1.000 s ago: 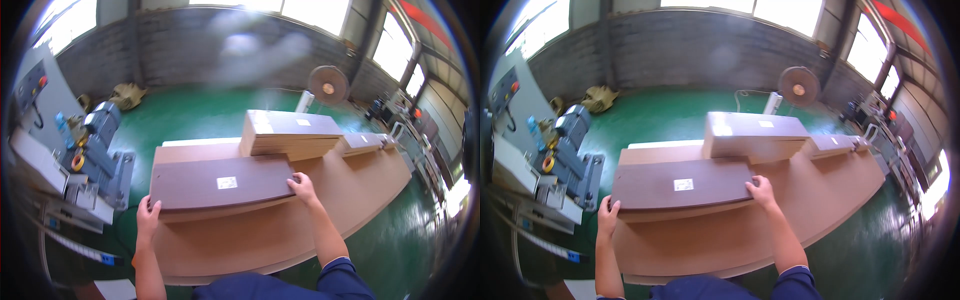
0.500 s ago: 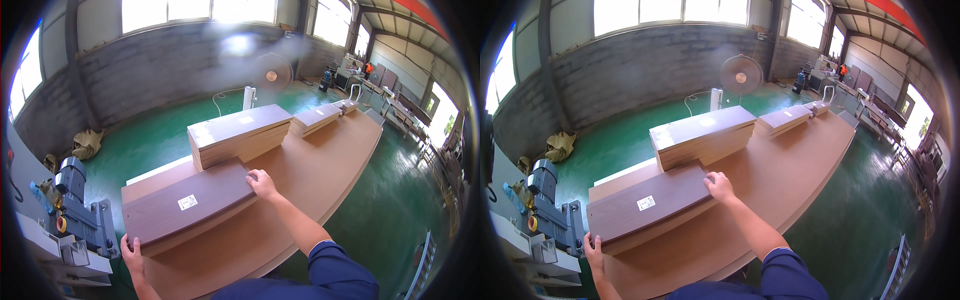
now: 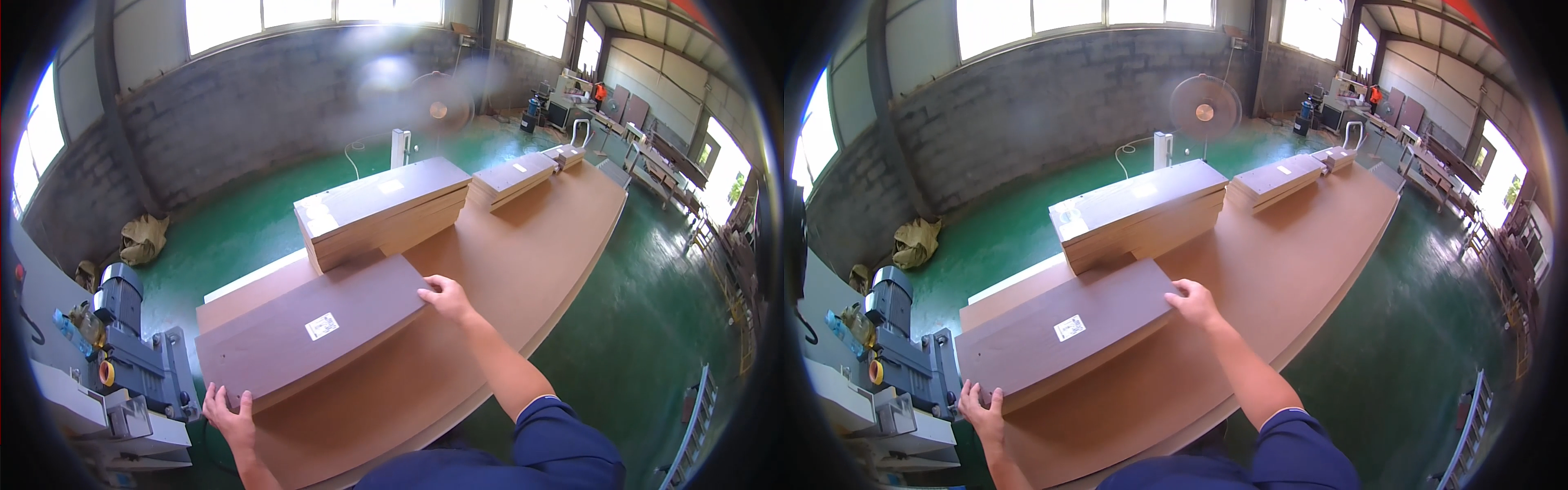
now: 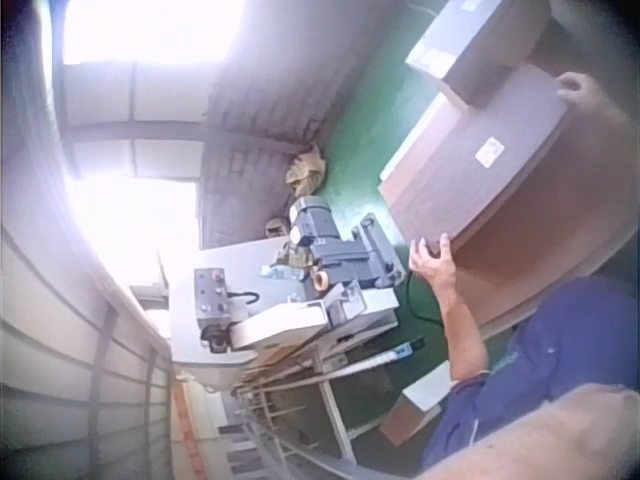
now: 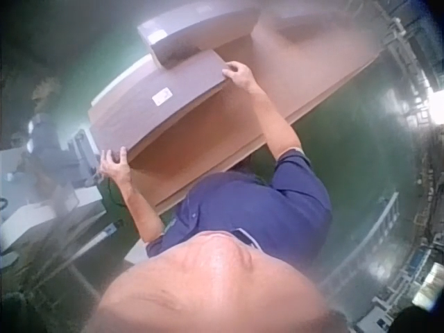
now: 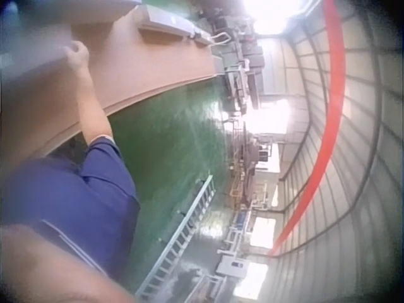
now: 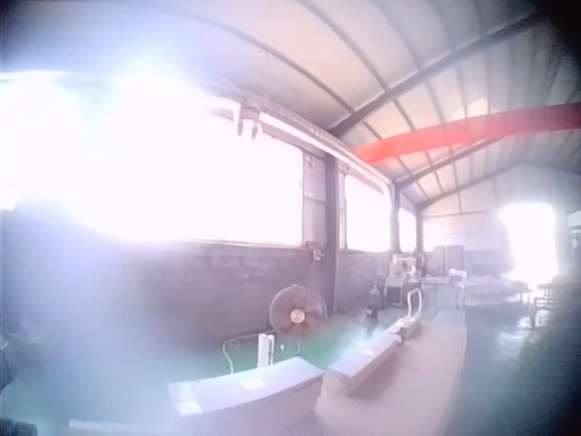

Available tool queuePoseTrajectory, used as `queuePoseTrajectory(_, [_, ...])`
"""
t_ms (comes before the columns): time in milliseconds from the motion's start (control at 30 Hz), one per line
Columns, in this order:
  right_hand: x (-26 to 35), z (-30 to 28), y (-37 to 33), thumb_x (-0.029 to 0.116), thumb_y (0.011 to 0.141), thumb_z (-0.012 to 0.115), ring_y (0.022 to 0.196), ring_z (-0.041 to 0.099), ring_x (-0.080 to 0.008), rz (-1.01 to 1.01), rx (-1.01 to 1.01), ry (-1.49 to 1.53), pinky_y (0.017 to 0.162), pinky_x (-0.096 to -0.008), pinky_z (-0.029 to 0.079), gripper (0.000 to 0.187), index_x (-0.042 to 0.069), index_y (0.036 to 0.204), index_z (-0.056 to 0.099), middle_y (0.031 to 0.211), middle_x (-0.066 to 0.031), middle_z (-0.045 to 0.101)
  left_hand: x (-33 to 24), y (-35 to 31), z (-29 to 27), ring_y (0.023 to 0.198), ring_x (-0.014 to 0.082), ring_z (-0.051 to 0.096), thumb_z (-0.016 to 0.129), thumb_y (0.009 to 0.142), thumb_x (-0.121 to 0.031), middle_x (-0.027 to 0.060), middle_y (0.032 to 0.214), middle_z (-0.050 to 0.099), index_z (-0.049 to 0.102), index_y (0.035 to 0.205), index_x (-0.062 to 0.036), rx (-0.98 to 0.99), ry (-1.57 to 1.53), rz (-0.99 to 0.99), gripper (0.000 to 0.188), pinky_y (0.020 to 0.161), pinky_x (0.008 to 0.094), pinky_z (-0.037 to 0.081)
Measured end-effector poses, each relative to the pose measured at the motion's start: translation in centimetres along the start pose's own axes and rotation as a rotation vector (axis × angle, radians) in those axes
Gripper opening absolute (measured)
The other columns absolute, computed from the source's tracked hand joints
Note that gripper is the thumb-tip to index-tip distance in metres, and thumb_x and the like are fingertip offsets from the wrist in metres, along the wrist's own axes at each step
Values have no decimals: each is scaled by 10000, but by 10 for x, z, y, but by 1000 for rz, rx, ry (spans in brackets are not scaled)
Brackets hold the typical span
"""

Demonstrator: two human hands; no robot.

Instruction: The person picks up rectangular wooden panels by hand from a stack and feeds them one at a time into the intake of an edge-banding machine.

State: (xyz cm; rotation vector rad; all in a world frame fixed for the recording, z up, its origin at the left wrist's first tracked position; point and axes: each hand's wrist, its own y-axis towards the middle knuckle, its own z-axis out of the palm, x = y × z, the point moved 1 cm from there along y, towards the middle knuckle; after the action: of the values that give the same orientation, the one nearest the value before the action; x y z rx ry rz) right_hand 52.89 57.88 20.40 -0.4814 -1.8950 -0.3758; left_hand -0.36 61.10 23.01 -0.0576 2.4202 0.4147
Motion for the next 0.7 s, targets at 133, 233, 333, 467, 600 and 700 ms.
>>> queuePoseTrajectory(133, [-11,-43,-29,191,958,682,1122,673,-249,249,68,662,960,-406,550,436,16,1348,600,1237,-125,687,-48,-41,18,1395,333,366,798,851,-259,131,1433,500,621,1252,22,4,0,-39,521,1169,477,316])
queuePoseTrajectory(233, [-34,-65,-49,169,975,640,1177,645,-263,267,48,1097,1025,-456,534,443,22,1383,552,1258,-113,677,-85,-68,38,1352,327,415,792,859,-242,138,1375,511,601,1240,6,61,-6,-42,494,1139,469,352])
queuePoseTrajectory(333, [-32,-48,-61,168,965,670,1208,623,-260,417,57,1217,1043,-455,514,431,48,1365,559,1288,-93,656,-111,-92,66,1156,254,583,712,922,-73,134,1248,586,533,1298,-4,208,-557,-184,421,1055,386,438])
queuePoseTrajectory(467, [-22,-49,-60,68,928,693,1149,626,-252,336,43,1226,1009,-447,520,412,58,1320,567,1233,-74,644,-159,-119,97,1131,198,588,625,937,45,125,1209,608,466,1276,2,214,-900,-294,377,1036,339,445])
queuePoseTrajectory(600, [-58,-137,-42,42,879,687,1234,554,-268,277,109,1277,1061,-452,473,600,85,1435,466,1323,-81,573,-246,-152,139,1115,189,587,602,916,69,116,1195,607,464,1280,-2,208,-986,-295,395,1019,343,458])
queuePoseTrajectory(700, [-69,-219,-34,32,873,679,1232,557,-264,234,61,1281,1047,-444,484,638,94,1457,431,1318,-81,571,-323,-180,199,1123,200,586,608,906,70,117,1216,597,454,1290,-5,284,-1081,-311,420,1024,352,459])
